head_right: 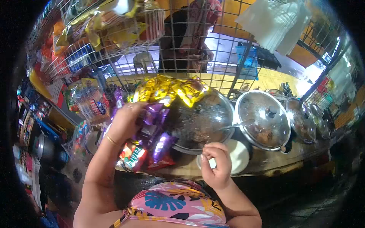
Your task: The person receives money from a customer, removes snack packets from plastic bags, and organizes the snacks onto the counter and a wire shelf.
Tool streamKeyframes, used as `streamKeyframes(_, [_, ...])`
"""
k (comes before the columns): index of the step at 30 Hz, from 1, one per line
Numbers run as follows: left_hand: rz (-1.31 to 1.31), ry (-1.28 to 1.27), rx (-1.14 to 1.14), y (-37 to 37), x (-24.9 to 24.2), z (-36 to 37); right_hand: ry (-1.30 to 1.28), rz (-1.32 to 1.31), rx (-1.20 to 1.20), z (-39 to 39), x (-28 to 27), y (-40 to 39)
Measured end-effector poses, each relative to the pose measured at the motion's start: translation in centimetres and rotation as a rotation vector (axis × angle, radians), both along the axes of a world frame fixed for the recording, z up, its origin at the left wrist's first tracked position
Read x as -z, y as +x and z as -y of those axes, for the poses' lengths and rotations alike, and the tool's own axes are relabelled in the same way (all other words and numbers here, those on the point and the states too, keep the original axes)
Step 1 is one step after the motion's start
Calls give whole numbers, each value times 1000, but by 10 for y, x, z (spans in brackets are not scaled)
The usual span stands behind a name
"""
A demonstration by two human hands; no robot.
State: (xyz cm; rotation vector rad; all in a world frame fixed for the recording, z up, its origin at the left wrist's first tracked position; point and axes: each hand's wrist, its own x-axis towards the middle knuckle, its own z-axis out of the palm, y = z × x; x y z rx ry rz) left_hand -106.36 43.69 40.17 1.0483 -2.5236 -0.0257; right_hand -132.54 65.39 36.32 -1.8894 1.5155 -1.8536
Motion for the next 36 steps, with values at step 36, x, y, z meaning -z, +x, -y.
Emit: streamKeyframes(36, [-155, -49, -469, 60, 46, -75, 377, 1133, -277, 7, -3, -6])
